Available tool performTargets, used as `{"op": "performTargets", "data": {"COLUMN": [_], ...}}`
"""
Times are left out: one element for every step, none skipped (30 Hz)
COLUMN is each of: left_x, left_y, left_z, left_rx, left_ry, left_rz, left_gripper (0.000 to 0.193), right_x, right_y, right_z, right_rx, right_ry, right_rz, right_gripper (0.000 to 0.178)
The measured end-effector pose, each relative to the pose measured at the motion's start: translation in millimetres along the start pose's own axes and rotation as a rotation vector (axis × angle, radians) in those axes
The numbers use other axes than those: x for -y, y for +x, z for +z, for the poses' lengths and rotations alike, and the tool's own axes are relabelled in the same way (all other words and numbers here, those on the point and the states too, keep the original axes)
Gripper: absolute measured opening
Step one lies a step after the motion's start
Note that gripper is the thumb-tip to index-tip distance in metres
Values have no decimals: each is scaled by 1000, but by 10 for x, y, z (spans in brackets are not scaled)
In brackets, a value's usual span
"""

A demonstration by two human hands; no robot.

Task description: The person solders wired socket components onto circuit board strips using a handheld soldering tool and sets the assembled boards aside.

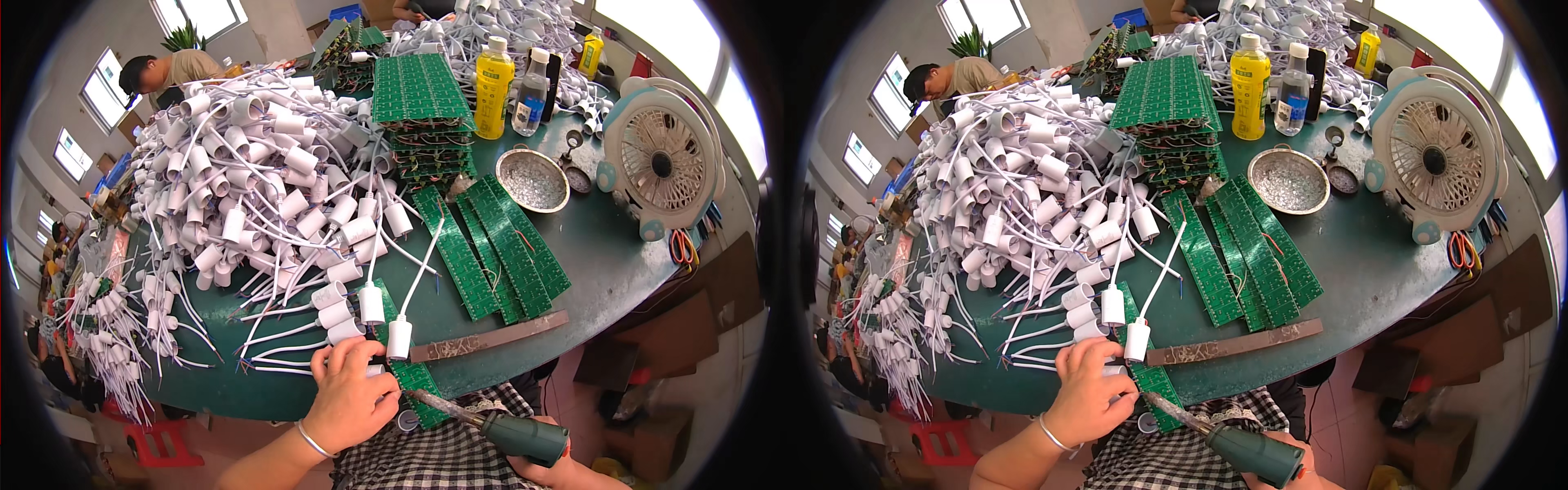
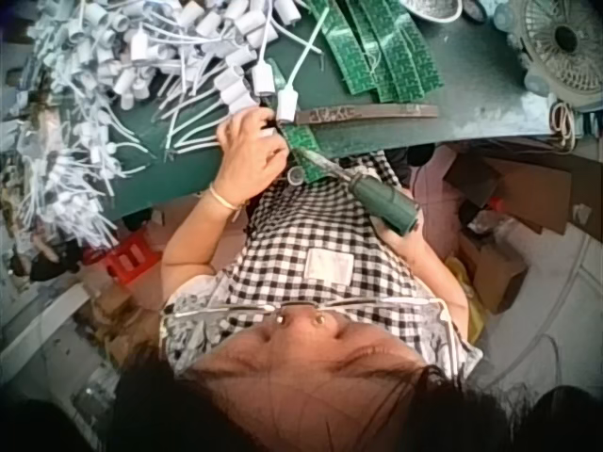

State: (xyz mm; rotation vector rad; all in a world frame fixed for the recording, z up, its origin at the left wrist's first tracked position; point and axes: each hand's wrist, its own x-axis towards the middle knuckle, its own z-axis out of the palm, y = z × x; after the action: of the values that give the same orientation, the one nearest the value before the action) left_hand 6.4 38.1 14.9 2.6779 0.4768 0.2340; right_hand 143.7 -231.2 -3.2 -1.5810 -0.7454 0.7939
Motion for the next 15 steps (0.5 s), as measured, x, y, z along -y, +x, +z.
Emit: {"op": "performTargets", "data": {"left_x": [-2,0,-2,-4,-4,3,9,16,17,12,1,15,30,46,38], "left_y": [0,3,6,8,9,14,18,22,30,41,55,36,18,1,13], "left_z": [9,14,18,20,20,21,23,27,28,30,30,21,13,7,10], "left_rx": [-7,-7,-9,-11,-11,-8,-4,-3,6,15,18,22,28,24,23], "left_ry": [0,0,-9,-17,-17,-21,-25,-25,-22,-19,-17,-22,-27,-30,-28], "left_rz": [-16,-17,-14,-11,-10,-8,-6,-6,-3,-1,1,-4,-9,-10,-7], "left_gripper": [6,6,6,6,6,6,7,7,7,6,6,6,6,6,6], "right_x": [3,-1,-9,-16,-22,-29,-33,-32,-29,-30,-31,-14,-1,4,-7], "right_y": [5,7,1,-6,-13,-11,-9,-2,4,8,6,2,-1,-11,-29], "right_z": [1,0,-2,-4,-5,-5,-7,-9,-15,-24,-36,-18,0,18,8], "right_rx": [-1,0,-3,-7,-8,-6,-5,-5,-8,-10,-12,-7,-1,1,-34], "right_ry": [-11,-11,-31,-50,-50,-63,-75,-74,-80,-85,-82,-87,-91,-95,-98], "right_rz": [-4,-4,-16,-27,-27,-33,-39,-38,-57,-76,-76,-69,-62,-63,-82], "right_gripper": [43,43,43,42,42,42,42,42,42,42,42,42,42,42,41]}}
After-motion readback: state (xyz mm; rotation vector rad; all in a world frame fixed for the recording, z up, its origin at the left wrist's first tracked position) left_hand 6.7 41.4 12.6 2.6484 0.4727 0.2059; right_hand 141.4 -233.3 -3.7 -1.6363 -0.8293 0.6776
